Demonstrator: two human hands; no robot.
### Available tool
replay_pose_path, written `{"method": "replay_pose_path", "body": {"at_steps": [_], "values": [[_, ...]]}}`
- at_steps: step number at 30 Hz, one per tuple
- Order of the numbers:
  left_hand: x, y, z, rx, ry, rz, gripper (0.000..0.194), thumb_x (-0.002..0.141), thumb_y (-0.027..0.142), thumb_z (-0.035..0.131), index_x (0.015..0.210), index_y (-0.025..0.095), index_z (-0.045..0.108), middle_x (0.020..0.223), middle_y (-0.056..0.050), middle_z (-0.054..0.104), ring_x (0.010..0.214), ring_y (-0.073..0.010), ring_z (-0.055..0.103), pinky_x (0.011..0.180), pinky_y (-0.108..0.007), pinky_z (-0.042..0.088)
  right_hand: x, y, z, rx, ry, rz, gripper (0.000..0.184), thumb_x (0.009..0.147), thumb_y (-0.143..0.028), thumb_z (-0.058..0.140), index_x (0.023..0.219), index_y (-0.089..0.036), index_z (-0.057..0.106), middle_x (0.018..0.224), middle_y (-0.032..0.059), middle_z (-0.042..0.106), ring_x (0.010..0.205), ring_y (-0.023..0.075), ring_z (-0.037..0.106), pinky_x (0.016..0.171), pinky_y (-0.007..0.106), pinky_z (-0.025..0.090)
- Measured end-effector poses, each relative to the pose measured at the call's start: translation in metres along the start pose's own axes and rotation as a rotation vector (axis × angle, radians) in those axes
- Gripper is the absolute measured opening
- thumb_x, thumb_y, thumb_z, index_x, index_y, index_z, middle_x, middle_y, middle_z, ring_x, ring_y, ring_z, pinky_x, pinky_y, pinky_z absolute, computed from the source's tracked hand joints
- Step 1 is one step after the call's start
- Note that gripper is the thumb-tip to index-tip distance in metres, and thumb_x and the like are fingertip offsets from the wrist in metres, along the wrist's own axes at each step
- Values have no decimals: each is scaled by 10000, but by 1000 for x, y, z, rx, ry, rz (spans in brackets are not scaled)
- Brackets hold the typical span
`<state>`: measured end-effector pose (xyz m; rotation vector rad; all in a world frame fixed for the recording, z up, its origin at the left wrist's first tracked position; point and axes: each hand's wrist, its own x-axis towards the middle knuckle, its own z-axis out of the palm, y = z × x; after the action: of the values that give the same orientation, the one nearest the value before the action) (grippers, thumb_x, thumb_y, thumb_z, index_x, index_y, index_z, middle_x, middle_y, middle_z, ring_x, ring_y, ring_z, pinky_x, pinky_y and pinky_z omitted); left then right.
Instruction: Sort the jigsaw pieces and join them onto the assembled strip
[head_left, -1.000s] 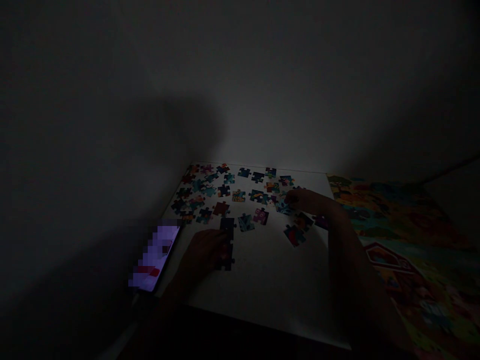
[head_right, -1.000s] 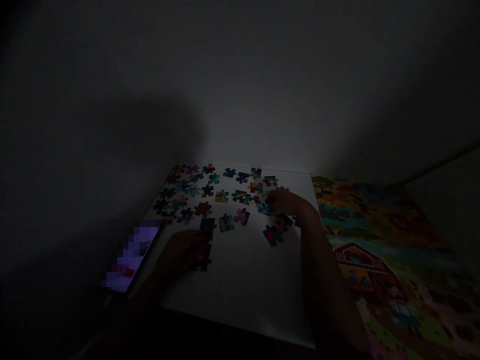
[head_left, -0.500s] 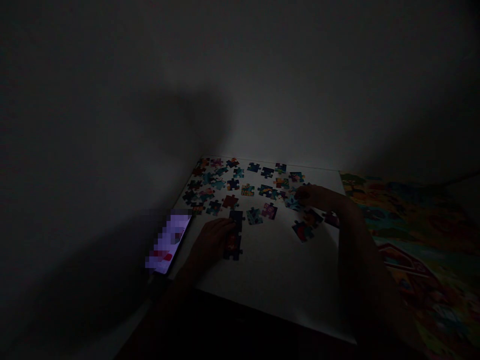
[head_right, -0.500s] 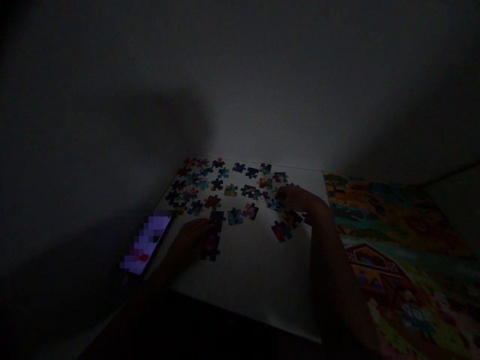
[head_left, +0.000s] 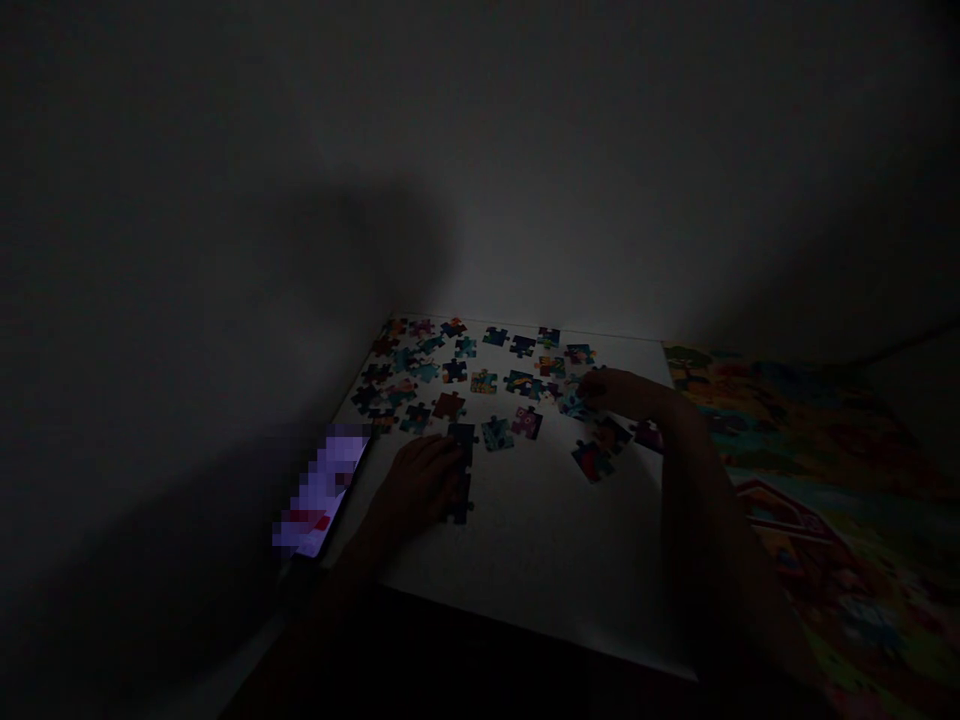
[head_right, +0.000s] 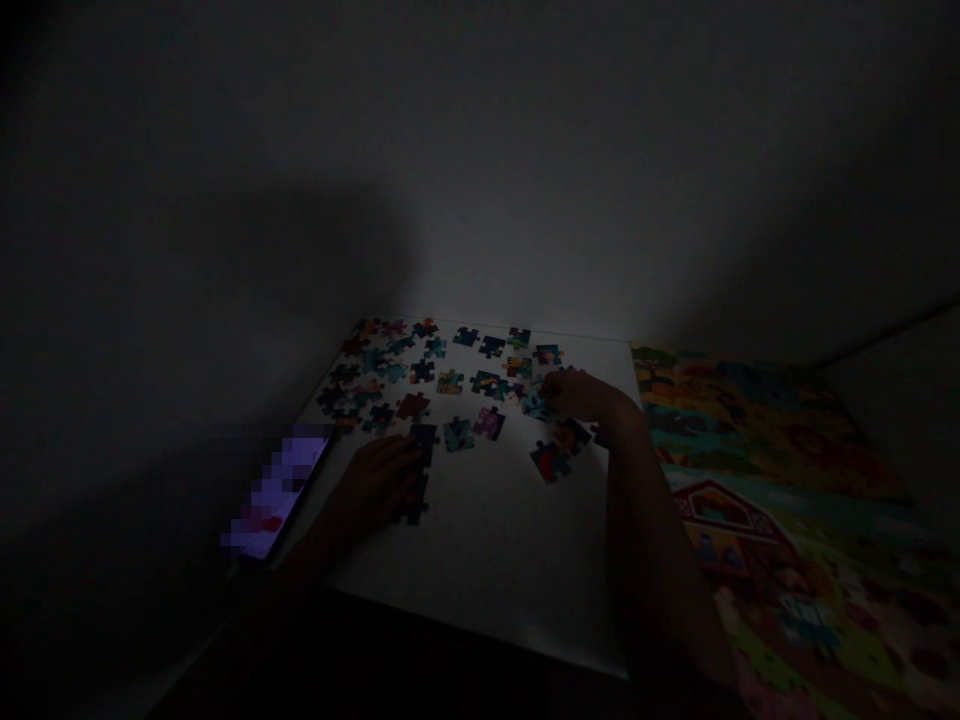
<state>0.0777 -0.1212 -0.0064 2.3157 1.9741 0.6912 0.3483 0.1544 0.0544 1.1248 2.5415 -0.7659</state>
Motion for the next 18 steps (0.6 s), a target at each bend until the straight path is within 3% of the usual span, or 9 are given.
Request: {"method": "replay_pose_path", "body": {"at_steps": [8,14,18], "values": [[-2,-1,0,-2,46,27,299,947,215,499,1223,194,612,1298,-105,616,1243,-262,512,1033,-477,456,-6,-5,-1,34,15,47,262,862,-188,565,1079,-163,711,1114,116,711,924,217,669,814,267,500],[-1,-6,1,41,39,33,309,942,209,487,1220,218,621,1315,-93,610,1231,-267,531,1012,-480,473,-9,-11,-5,29,1,50,382,837,-74,476,1141,-157,693,1204,107,686,1041,206,651,859,249,492],[-2,-17,8,63,62,60,329,958,254,455,1251,229,605,1306,-98,618,1203,-283,563,982,-488,495,-12,-20,-10,26,13,59,366,859,-79,464,1119,-165,707,1214,97,687,1066,199,650,886,235,477]]}}
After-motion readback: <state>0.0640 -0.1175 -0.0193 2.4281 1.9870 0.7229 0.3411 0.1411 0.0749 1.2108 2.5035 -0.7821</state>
